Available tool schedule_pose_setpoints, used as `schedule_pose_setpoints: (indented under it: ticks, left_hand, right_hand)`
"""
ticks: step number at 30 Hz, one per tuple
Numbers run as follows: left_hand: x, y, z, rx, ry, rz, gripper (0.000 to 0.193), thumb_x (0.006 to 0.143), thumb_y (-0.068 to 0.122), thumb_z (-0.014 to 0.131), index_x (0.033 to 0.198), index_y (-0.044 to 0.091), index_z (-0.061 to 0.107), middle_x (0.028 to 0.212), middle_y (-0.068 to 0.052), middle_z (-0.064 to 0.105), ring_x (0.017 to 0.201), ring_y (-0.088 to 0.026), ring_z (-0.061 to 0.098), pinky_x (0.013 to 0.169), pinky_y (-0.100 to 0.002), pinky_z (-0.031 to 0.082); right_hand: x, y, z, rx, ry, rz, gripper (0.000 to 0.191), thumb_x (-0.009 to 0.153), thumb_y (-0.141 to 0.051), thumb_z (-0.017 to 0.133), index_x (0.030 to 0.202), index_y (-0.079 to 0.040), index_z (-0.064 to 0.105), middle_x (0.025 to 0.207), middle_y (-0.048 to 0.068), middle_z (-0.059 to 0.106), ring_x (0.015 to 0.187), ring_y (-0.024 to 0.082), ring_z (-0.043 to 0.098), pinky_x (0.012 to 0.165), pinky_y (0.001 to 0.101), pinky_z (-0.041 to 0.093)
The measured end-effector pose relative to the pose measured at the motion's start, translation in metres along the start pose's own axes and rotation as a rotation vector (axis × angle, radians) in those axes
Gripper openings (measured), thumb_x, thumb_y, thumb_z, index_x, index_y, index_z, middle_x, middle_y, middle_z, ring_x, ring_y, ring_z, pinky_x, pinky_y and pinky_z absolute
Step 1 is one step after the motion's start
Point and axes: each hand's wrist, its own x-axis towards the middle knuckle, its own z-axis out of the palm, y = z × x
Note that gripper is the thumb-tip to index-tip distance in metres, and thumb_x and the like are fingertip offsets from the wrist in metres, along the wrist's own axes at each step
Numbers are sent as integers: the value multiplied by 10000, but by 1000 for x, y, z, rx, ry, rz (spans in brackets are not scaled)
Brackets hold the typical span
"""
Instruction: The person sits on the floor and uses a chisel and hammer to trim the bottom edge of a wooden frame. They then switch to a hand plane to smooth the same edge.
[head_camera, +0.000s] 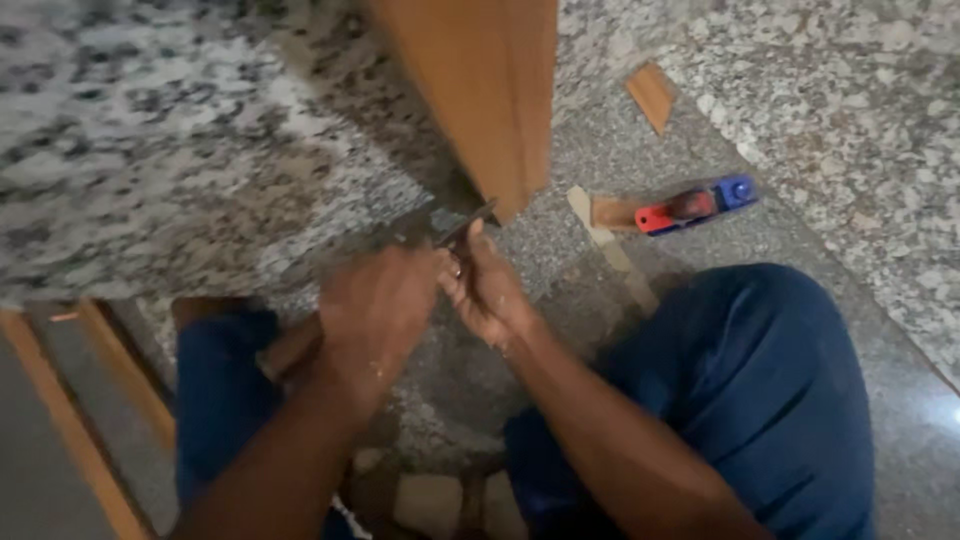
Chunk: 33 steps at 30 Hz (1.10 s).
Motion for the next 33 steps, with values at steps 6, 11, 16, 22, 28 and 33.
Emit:
schedule_pose_setpoints:
  ticks: [6,11,16,22,28,33]
  left_hand:
    - [-4,-2,-1,-1,-100,-69,274,1009,299,539,1116,106,700,926,-155,753,876,-346,753,745,-476,597]
    - [-58,-58,-30,-197,-43,-141,492,936,434,584,1386,237,617,1132,-149,704,952,-382,707,776,-523,553]
    - [-140,-132,-21,-392,545,-466,448,1154,417,406,1123,46,656,1152,-194,711,1006,-305,715,936,-393,572]
    - [-113,-73,45,-857,458,-339,383,980,312,733,1221,14,731,1085,-197,723,875,-271,697,713,-343,555]
    - [-97,-50,28,-748,645,-389,260,952,265,784,1010,13,757,907,-134,736,787,-212,713,708,-315,540]
    - [-94,-48,30,-716,683,-329,222,947,221,791,1008,10,758,890,-134,721,783,-215,701,719,-323,537]
  right_hand:
    - [-7,-6,26,-231,9,-28,366,1072,-428,632,1083,-64,598,916,65,644,717,127,611,555,250,494]
    - [0,-17,38,-162,82,-54,329,1044,-314,583,1062,14,570,960,138,664,801,214,711,811,378,656]
    - [-4,-24,36,-114,220,0,295,1031,-273,582,1107,2,508,971,172,638,839,306,742,873,460,634]
    - [-8,-5,40,-203,50,32,359,1036,-314,614,1092,19,490,1001,173,636,956,353,751,889,442,664]
    - [-11,-5,44,-203,74,31,365,1025,-361,594,1073,-20,472,988,156,635,957,360,743,818,398,678]
    - [-10,-9,43,-200,27,-5,377,1032,-371,557,1088,-16,441,998,156,644,965,355,755,798,383,672]
